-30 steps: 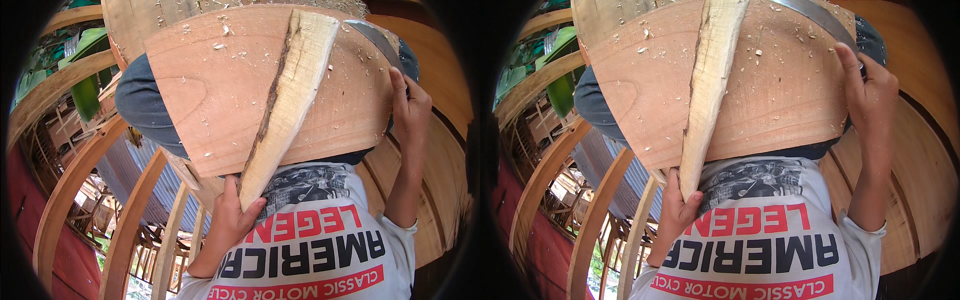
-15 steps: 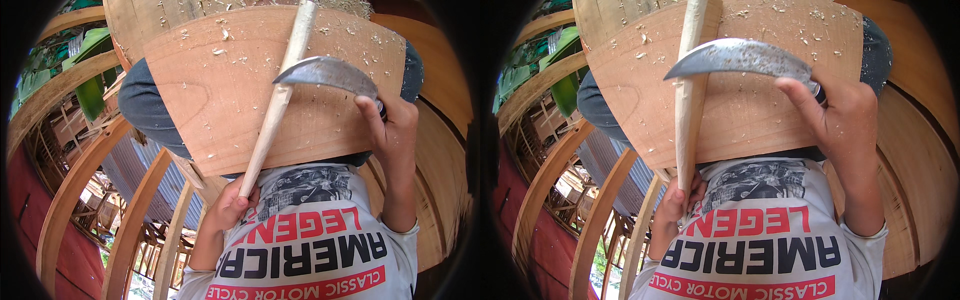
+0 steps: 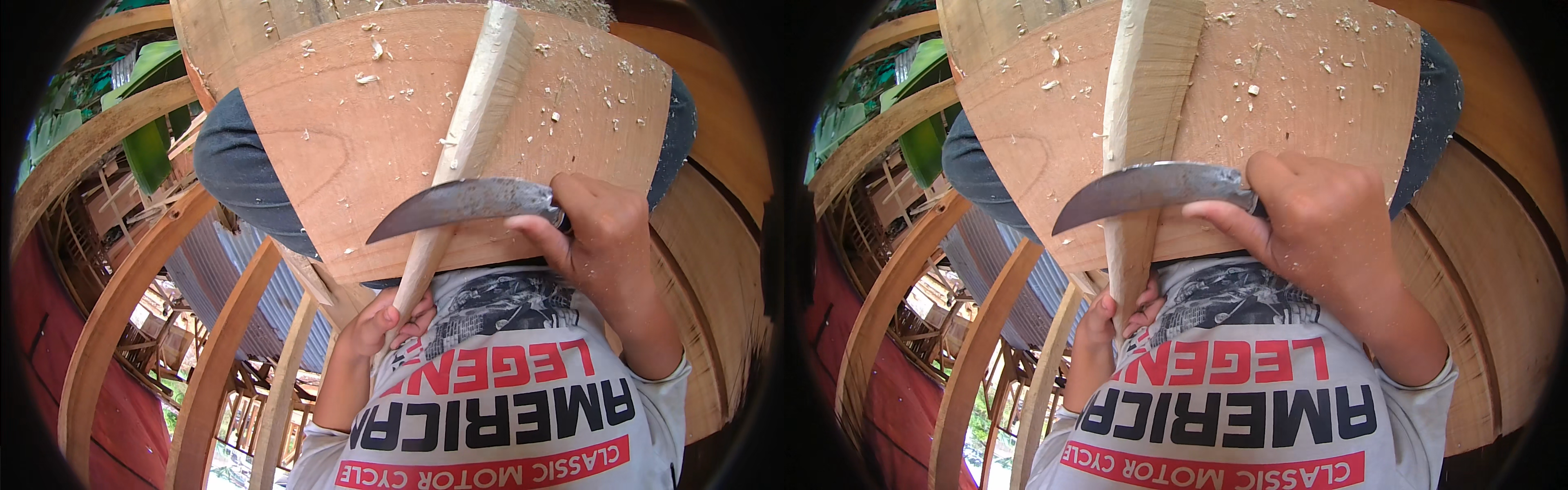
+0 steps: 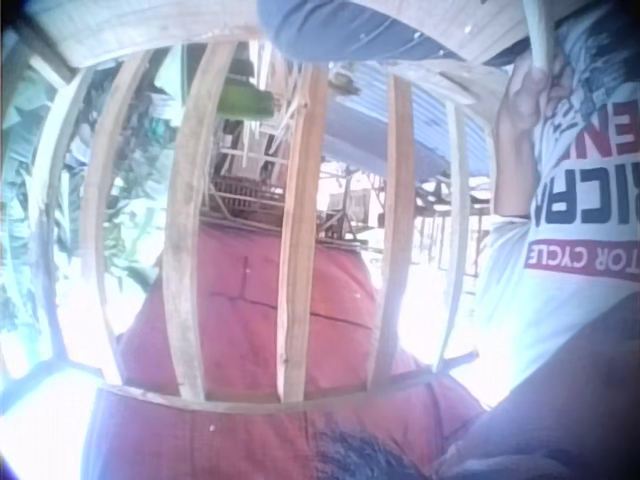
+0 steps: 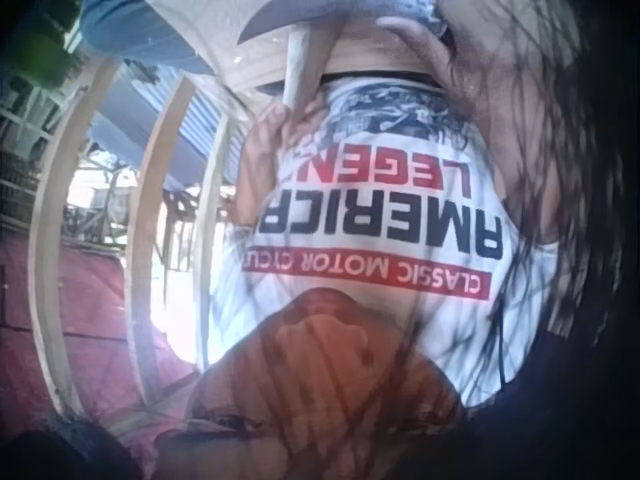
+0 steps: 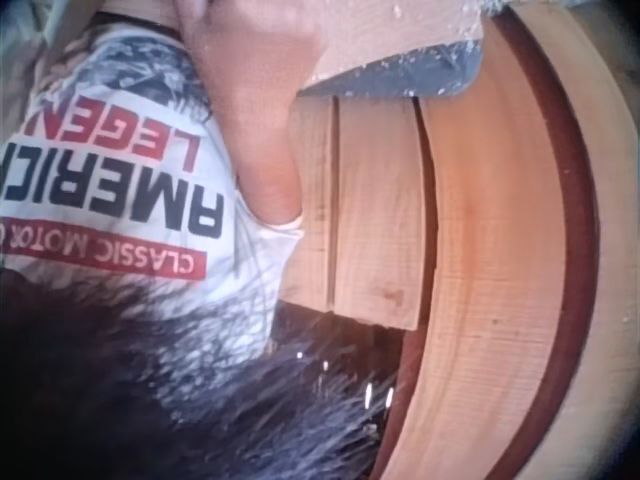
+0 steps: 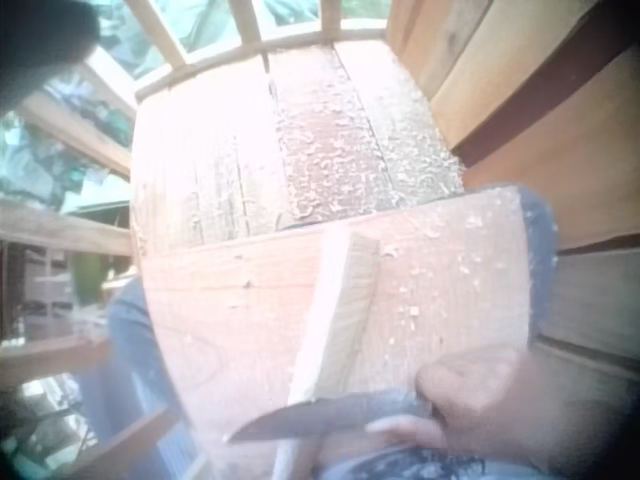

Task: The person sits cross-legged on a wooden platform and uses a curved knife to shave and shape a long piece of wood. They hold the wood with their left hand and repeatedly scrape the surface with the knife in their right hand, removing thin shavings.

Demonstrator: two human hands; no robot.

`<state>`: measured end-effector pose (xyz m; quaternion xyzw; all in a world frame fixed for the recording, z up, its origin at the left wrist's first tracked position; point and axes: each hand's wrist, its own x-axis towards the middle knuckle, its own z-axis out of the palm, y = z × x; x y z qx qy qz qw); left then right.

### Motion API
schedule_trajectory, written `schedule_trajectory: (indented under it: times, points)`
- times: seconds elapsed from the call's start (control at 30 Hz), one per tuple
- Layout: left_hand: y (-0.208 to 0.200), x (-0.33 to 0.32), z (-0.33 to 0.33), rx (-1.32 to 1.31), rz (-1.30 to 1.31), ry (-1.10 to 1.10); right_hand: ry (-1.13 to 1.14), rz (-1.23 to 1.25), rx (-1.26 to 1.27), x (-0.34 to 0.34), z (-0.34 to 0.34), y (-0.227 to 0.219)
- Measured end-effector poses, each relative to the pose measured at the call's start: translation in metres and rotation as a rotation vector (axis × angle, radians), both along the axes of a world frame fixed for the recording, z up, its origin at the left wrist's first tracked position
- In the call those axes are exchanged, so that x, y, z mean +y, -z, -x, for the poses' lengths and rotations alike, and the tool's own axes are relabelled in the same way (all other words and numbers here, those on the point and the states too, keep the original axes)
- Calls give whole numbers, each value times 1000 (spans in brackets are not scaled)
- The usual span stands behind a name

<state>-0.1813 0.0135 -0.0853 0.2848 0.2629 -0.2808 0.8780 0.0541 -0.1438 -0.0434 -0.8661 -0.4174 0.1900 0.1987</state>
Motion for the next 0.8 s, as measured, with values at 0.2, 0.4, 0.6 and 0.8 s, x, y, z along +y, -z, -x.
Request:
schedule_trajectory:
  times: [0.2, 0.4, 0.6, 0.8]
  points:
    - [1, -5, 4, 30, 6, -25, 387, -21, 52, -1, -23, 8]
    - [1, -1, -1, 25, 16, -3, 160, 6, 56, 2, -4, 2]
    - [-1, 3, 3, 35, 17, 12, -75, -8, 61, 2, 4, -6]
    - [4, -3, 5, 13, 30, -18, 136, -13, 85, 0, -21, 4]
